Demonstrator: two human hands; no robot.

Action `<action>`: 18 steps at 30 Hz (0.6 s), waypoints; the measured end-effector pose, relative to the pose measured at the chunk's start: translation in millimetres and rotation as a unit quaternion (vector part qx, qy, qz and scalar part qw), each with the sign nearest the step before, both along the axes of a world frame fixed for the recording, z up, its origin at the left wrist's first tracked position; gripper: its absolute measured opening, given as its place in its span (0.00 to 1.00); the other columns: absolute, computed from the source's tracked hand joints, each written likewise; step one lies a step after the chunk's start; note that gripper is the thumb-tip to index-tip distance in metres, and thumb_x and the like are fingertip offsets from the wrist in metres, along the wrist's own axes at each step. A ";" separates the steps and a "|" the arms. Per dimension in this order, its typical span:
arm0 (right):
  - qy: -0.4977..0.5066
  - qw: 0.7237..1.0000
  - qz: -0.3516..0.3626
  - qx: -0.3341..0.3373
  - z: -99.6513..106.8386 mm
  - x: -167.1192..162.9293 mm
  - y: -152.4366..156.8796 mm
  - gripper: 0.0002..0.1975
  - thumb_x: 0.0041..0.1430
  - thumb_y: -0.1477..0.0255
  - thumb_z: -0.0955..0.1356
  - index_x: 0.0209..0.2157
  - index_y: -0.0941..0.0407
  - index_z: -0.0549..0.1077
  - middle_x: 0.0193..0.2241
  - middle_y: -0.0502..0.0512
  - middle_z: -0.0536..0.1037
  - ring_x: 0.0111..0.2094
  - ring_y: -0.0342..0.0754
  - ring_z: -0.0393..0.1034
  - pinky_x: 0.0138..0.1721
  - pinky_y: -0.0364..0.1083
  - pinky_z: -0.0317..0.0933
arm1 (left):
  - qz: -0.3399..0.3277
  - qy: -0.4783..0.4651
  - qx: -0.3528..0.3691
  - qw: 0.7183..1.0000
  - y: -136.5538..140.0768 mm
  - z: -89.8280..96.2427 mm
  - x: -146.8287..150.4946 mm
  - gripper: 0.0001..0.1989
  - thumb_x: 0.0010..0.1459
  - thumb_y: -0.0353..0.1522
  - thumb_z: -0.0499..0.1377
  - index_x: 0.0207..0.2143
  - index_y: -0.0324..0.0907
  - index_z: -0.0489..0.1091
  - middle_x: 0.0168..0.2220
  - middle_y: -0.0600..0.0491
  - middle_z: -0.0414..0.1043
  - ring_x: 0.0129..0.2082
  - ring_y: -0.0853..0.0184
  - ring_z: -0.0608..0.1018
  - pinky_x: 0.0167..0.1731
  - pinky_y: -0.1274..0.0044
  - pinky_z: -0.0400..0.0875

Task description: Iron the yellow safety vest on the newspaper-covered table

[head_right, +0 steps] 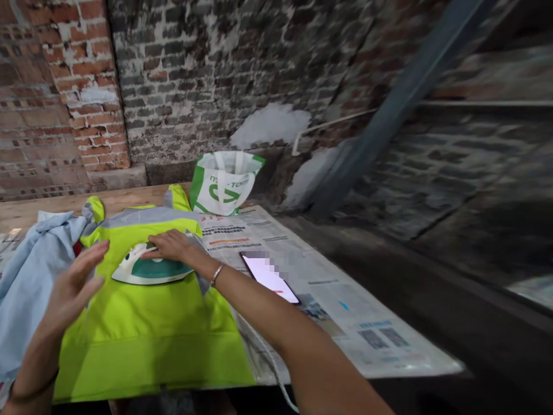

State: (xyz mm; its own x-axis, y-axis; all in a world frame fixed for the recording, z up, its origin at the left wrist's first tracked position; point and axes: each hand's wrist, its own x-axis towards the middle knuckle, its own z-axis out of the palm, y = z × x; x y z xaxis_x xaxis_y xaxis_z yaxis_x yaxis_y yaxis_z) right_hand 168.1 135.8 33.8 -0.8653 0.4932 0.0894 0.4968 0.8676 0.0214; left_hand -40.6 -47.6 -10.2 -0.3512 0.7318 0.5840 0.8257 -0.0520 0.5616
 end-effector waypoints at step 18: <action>0.051 0.978 -0.203 0.014 -11.6 -69.8 56.7 0.36 0.73 0.45 0.54 0.54 0.60 0.77 0.47 0.71 0.83 0.52 0.60 0.78 0.49 0.50 0.65 | 0.152 0.114 -0.261 0.946 63.2 -87.5 -70.0 0.24 0.72 0.38 0.46 0.63 0.43 0.71 0.69 0.46 0.65 0.73 0.52 0.59 0.70 0.53 0.52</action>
